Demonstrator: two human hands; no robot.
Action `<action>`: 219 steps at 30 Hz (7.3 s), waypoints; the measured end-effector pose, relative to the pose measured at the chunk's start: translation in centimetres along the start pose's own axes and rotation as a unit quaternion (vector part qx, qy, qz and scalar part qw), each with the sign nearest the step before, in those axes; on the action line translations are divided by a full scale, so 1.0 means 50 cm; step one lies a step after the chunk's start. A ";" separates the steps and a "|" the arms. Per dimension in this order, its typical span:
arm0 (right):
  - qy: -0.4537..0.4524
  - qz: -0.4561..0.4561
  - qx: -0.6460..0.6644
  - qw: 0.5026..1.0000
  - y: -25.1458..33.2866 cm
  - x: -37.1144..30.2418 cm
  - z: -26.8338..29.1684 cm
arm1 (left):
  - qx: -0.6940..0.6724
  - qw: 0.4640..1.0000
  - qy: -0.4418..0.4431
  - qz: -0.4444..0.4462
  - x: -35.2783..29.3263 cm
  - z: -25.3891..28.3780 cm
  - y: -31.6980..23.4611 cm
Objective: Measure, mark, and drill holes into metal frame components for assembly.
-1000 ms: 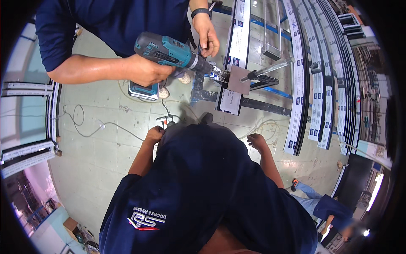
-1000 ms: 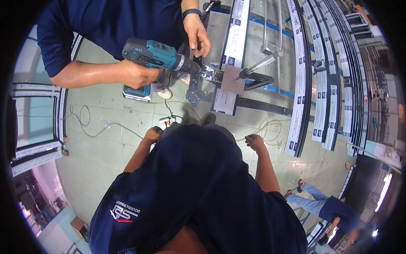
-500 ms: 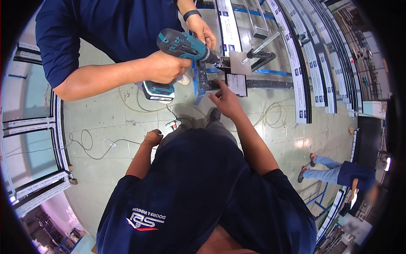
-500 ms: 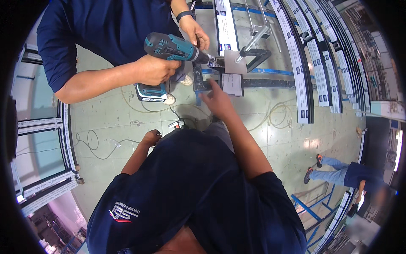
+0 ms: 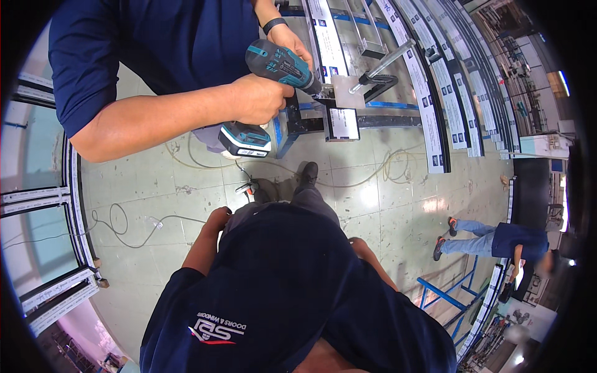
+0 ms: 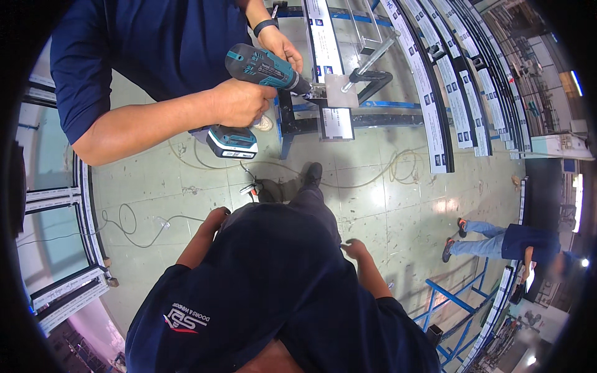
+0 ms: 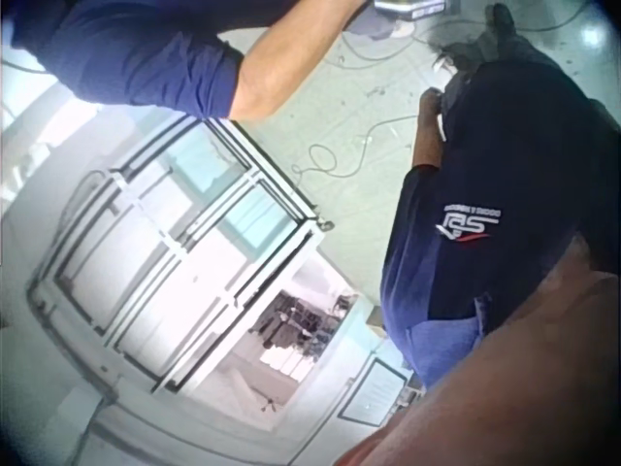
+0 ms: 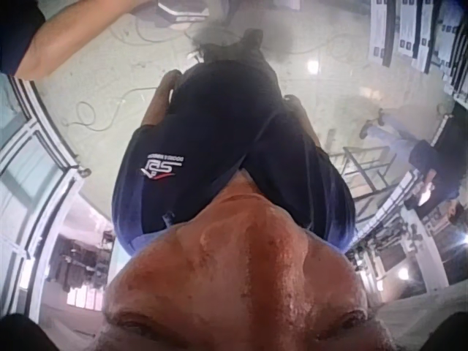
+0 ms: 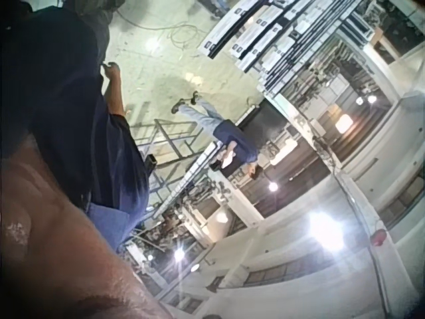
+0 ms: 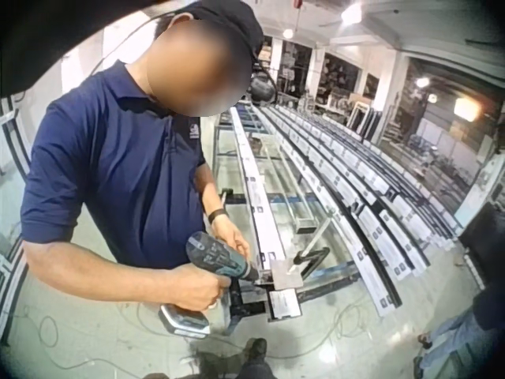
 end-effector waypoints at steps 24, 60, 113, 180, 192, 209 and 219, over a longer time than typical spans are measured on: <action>-0.080 -0.015 0.162 0.983 0.047 -0.048 0.066 | 0.054 0.998 0.029 -0.013 0.053 0.006 -0.038; -0.365 0.263 0.336 0.827 0.255 0.072 0.584 | -0.060 0.992 -0.108 0.008 0.050 0.059 -0.138; -0.182 0.522 0.260 0.791 0.432 0.260 0.956 | -0.343 0.883 -0.301 -0.110 -0.055 0.078 -1.007; -0.248 0.511 -0.149 0.810 0.620 -0.030 1.277 | -0.266 0.867 -0.330 -0.263 -0.268 0.385 -1.644; -0.273 0.604 -0.110 0.741 0.628 -0.011 1.271 | -0.177 0.894 -0.276 -0.306 -0.245 0.401 -1.631; -0.287 0.583 -0.185 0.737 0.633 0.005 1.234 | 0.079 0.893 0.037 -0.442 -0.250 0.456 -1.649; -0.441 0.574 0.154 0.673 0.564 -0.058 1.292 | -0.504 0.731 -0.121 -0.444 -0.293 0.393 -1.252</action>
Point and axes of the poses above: each hand's wrist, its own x-axis towards the middle knuckle, its own z-axis out of the back of the hand, y = z × x, the point moved 9 cm from there along x, towards the middle knuckle, and after that the axes turned 9 degrees about -x, right-handed, at the moved point
